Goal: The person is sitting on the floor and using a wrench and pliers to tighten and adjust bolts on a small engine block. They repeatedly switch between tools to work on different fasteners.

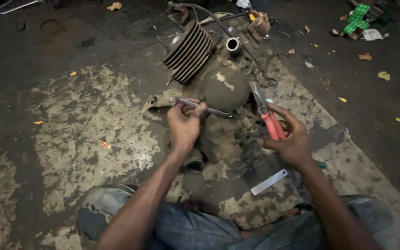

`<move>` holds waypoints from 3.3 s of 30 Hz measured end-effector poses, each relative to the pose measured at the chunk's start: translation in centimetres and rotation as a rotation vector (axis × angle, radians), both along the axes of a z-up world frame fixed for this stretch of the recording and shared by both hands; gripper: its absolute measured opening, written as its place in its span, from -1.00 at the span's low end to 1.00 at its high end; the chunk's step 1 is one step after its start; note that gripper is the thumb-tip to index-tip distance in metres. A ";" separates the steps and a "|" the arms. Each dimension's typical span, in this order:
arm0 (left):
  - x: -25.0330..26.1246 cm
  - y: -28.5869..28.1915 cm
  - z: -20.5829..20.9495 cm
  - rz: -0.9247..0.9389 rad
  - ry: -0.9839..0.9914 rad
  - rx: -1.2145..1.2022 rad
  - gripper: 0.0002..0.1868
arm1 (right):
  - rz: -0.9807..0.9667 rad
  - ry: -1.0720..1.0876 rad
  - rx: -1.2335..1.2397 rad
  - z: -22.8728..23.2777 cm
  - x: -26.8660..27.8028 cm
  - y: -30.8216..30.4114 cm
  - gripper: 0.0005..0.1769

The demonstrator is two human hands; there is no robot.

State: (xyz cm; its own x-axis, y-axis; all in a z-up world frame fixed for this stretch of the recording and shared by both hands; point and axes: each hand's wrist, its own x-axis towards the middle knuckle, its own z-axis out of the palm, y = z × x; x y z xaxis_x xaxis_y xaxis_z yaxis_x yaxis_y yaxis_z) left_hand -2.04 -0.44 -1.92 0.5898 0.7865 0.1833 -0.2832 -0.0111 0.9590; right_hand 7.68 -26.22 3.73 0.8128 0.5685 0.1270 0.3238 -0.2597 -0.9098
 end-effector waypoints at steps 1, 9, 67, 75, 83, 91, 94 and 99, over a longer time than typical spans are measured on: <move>0.1 -0.1 0.6 0.013 0.022 0.066 -0.78 | 0.015 -0.005 0.015 0.0 0.1 0.1 0.14; 2.9 0.3 4.0 -0.117 0.189 0.291 -0.75 | 0.017 0.041 0.055 -0.4 -0.1 -0.1 0.12; 2.4 -0.3 4.8 0.175 0.251 0.471 -0.81 | -0.179 0.250 0.224 3.0 0.9 0.4 0.14; 3.6 -2.0 4.8 0.206 0.078 0.460 -0.63 | -0.133 0.211 0.274 1.8 1.0 0.5 0.16; 4.5 -1.4 4.8 0.141 0.102 0.471 -0.65 | -0.135 0.231 0.229 2.1 0.2 0.8 0.14; 2.2 -1.4 4.9 0.221 0.209 0.404 -0.73 | -0.155 0.259 0.174 2.4 0.0 1.0 0.13; 1.6 -1.1 4.6 0.189 0.355 0.299 -0.73 | -0.154 0.282 0.175 2.4 -0.3 1.1 0.12; 0.7 -0.5 2.8 0.259 0.180 0.453 -0.67 | -0.131 0.250 0.188 2.1 -0.3 1.2 0.11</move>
State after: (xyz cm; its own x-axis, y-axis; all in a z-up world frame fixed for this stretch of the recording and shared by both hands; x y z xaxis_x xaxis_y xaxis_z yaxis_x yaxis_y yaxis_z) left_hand -1.38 -0.98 0.92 0.4405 0.7764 0.4508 -0.0478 -0.4811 0.8754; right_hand 7.42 -25.01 5.80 0.8966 0.4427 0.0072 0.0593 -0.1040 -0.9928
